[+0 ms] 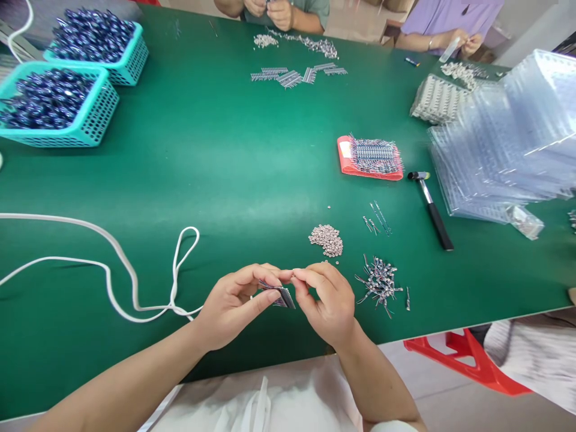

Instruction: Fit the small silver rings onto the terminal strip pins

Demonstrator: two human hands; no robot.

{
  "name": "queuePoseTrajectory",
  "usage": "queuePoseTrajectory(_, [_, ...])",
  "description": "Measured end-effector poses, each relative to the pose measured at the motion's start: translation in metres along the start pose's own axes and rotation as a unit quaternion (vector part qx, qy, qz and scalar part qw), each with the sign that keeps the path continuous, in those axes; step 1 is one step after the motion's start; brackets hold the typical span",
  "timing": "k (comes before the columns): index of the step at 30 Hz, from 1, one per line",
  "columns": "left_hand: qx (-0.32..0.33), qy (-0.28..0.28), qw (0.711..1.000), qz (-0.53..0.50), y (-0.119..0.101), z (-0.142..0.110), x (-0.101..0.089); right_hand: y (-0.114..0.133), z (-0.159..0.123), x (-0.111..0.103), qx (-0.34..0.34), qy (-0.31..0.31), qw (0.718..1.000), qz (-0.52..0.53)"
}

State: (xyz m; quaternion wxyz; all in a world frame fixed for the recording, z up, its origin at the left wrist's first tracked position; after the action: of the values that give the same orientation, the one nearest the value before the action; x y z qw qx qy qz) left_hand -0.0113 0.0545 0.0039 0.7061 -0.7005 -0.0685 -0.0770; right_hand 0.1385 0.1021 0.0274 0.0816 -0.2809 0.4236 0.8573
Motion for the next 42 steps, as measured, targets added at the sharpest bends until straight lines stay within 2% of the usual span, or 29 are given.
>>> queuePoseTrajectory(8, [-0.05, -0.008, 0.995, -0.089, 0.008, 0.0, 0.001, 0.001, 0.001, -0.001, 0.016, -0.004, 1.0, 0.023])
queuePoseTrajectory(12, [-0.091, -0.024, 0.983, -0.159, 0.013, 0.001, 0.003, -0.001, 0.001, -0.001, 0.057, 0.003, 0.997, 0.044])
queuePoseTrajectory(16, [-0.109, -0.037, 0.977, -0.181, 0.014, 0.002, 0.006, -0.003, 0.0, -0.001, 0.084, 0.008, 0.994, 0.076])
queuePoseTrajectory(23, [-0.118, -0.078, 0.98, -0.141, 0.019, 0.002, 0.002, -0.011, -0.004, 0.004, 0.136, 0.038, 0.979, 0.147])
queuePoseTrajectory(32, [-0.059, -0.092, 0.994, -0.032, 0.02, 0.0, -0.002, -0.011, -0.003, 0.007, 0.144, 0.06, 0.976, 0.154])
queuePoseTrajectory(42, [-0.065, -0.098, 0.993, 0.021, 0.018, 0.0, -0.004, -0.015, -0.005, 0.007, 0.176, 0.067, 0.971, 0.147])
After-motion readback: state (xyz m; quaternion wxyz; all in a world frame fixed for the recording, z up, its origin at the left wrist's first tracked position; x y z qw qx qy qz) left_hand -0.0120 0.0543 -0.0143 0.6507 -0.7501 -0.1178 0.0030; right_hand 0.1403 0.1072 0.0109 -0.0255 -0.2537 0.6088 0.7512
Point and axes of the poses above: each hand's wrist, its own z-axis towards the middle knuckle, its own x-axis out of the palm, y = z × x, the point moved 6 cm from there along z, towards the middle knuckle, and after that the axes turned 4 degrees about x, right-handed, at the moved point
